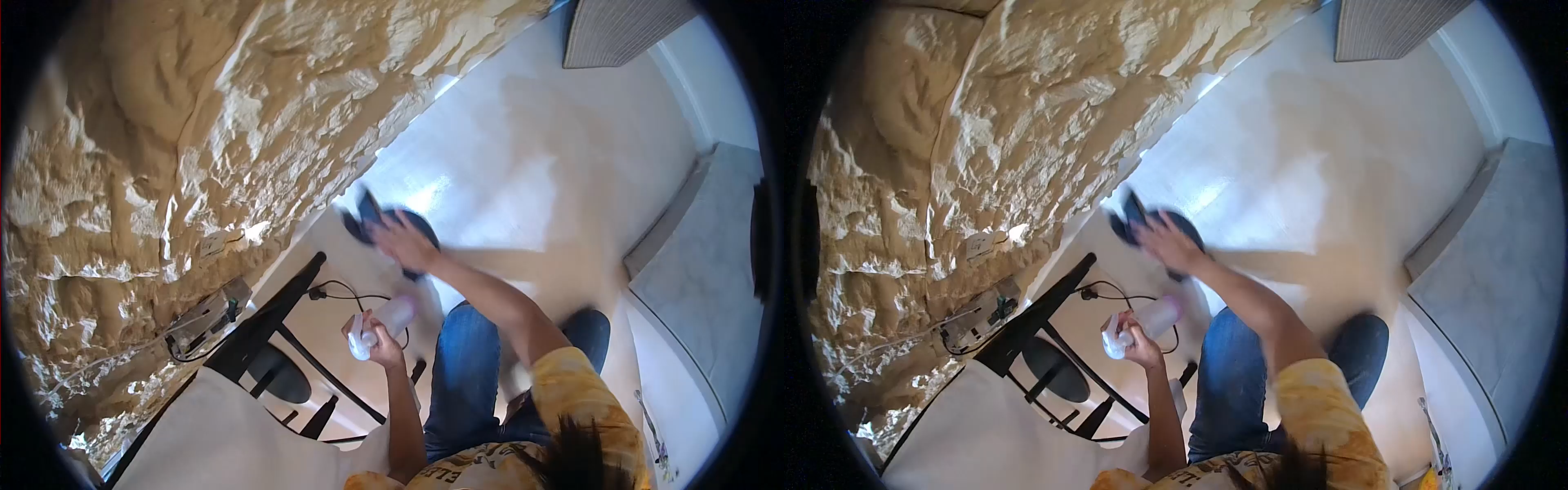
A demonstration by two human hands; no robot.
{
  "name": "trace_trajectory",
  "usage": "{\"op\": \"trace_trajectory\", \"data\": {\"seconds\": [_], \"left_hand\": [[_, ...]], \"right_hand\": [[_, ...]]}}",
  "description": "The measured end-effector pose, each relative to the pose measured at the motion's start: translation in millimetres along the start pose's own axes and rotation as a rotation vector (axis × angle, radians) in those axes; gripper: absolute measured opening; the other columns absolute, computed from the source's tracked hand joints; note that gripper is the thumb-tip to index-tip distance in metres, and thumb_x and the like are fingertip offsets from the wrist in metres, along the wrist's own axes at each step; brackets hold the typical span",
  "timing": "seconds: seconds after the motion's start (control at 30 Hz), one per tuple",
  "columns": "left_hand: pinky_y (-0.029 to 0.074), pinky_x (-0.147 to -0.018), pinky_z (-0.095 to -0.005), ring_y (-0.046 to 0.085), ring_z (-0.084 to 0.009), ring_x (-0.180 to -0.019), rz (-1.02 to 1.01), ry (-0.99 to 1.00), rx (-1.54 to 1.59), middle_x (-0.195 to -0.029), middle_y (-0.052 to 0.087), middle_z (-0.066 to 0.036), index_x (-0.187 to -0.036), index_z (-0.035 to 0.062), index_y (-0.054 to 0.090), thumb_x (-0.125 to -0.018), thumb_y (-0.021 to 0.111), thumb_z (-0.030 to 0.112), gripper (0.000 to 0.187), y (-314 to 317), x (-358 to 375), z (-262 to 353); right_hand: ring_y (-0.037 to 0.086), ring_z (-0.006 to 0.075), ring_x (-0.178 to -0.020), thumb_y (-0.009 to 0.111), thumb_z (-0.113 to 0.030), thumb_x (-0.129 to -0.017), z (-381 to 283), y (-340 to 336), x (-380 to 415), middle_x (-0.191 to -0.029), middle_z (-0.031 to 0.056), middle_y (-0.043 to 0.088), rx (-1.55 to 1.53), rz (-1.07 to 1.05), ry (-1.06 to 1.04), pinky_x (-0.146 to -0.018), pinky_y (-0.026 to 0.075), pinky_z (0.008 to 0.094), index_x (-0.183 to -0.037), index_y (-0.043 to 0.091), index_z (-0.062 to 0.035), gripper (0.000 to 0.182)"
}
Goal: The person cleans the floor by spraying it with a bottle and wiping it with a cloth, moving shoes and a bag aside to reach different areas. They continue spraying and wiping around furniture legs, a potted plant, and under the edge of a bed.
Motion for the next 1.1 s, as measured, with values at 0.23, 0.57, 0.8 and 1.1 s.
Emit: {"op": "trace_trajectory", "data": {"seconds": [0.23,0.57,0.8,1.1], "left_hand": [[0.047,-0.079,-0.0362,0.057,-0.0214,-0.085,0.082,-0.022,0.031,-0.09,0.056,-0.012,-0.098,-0.0021,0.05,-0.08,0.052,-0.004,0.018,-14.9,13.9,-28.7],[0.046,-0.08,-0.0381,0.057,-0.0249,-0.084,0.151,-0.032,0.032,-0.088,0.056,-0.012,-0.097,-0.0025,0.05,-0.081,0.058,0.005,0.02,-31.2,7.5,-45.7],[0.046,-0.078,-0.0386,0.055,-0.0251,-0.084,0.165,0.006,0.05,-0.09,0.055,-0.013,-0.098,-0.0031,0.051,-0.082,0.058,0.009,0.021,-27.3,8.8,-45.3],[0.047,-0.073,-0.04,0.053,-0.0272,-0.084,0.161,0.127,0.056,-0.098,0.051,-0.016,-0.108,-0.0003,0.051,-0.082,0.055,0.005,0.027,-26.3,12.7,-37.6]], "right_hand": [[0.032,0.0255,-0.132,0.047,-0.026,-0.091,-11.3,5.7,-45.5,-0.143,0.0034,0.038,0.015,-0.017,-0.023,-0.112,0.013,0.0519,-0.125,0.054,-0.013,0.037],[0.057,0.0295,-0.095,0.049,-0.023,-0.087,10.0,-46.9,76.9,-0.094,0.0149,0.059,0.236,-0.26,0.051,-0.089,0.039,0.0506,-0.115,0.059,-0.0074,0.034],[0.048,0.0385,-0.114,0.044,-0.056,-0.088,14.8,-115.2,-0.4,-0.129,0.0225,0.046,-0.141,-0.249,0.457,-0.099,0.03,0.0532,-0.142,0.032,-0.0129,0.07],[0.027,0.032,-0.134,0.049,-0.043,-0.088,7.6,-26.5,-34.9,-0.15,0.0035,0.027,0.119,-0.062,-0.11,-0.106,0.016,0.0605,-0.137,0.043,-0.0245,0.052]]}}
Point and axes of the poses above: each hand's wrist, its own x-axis away from the middle knuckle, its own y-axis out of the palm, z = x × y, the point moved 7 cm from there along -x, towards the middle knuckle
